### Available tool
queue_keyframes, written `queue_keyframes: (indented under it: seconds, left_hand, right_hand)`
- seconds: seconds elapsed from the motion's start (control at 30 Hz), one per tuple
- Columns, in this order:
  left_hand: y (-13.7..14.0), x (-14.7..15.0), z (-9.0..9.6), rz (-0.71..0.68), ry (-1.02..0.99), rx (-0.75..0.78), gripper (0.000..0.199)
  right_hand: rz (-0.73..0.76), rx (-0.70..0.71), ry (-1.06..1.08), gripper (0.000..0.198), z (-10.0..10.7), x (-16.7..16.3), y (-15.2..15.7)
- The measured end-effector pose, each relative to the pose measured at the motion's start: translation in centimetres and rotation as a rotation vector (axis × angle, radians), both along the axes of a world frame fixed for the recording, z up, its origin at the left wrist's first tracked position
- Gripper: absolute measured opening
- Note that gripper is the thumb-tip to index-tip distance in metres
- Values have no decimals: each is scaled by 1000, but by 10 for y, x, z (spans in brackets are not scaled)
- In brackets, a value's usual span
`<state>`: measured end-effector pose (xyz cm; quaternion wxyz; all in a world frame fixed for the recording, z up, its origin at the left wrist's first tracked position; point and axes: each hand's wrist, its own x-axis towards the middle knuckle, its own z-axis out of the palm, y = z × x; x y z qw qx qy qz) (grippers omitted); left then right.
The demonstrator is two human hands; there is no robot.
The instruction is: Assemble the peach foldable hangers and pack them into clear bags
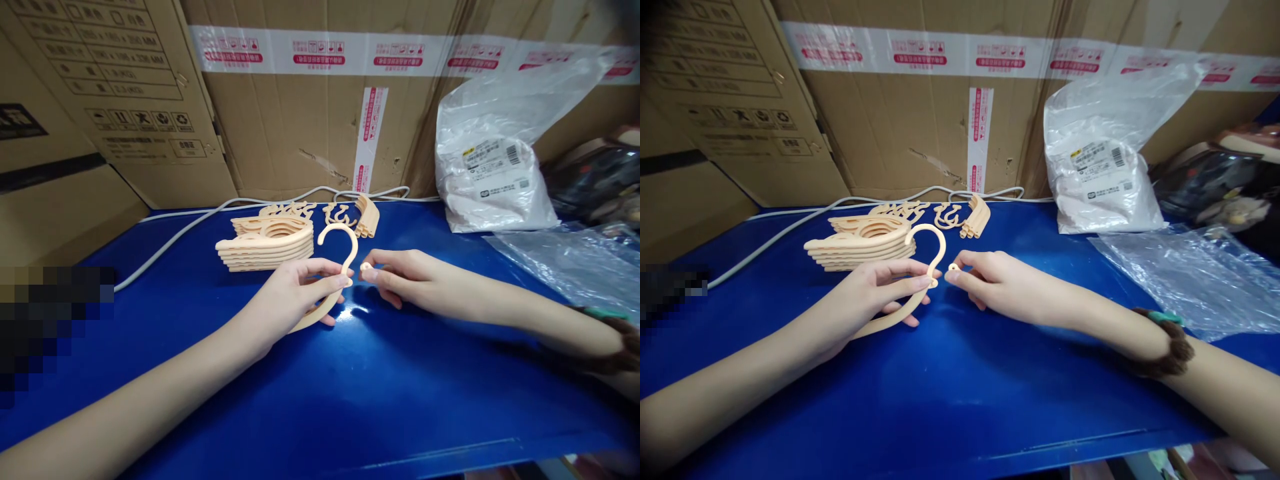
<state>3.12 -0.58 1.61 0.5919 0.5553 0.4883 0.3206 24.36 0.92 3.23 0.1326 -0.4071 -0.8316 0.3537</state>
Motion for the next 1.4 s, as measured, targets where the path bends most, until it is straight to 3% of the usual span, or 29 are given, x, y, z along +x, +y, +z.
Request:
queue_keyframes:
  seconds: [0.17, 0.37, 0.67, 1.0, 1.4]
  left_hand:
    - [-1, -1, 1, 16, -46, -17, 23]
    - [-4, -1, 6, -10, -123, -55, 18]
    - [-4, -2, 3, -70, -218, -103, 15]
    - [-2, -6, 6, -142, -225, -172, 13]
    - [0, -5, 3, -146, -191, -103, 7]
  right_hand:
    - [112, 192, -202, 38, 2, -4, -3]
    - [128, 367, -419, 35, 1, -4, -5]
    - [193, 432, -487, 37, 4, -3, -10]
    - [210, 698, -397, 34, -3, -2, -8]
    - [245, 630, -395, 43, -4, -2, -7]
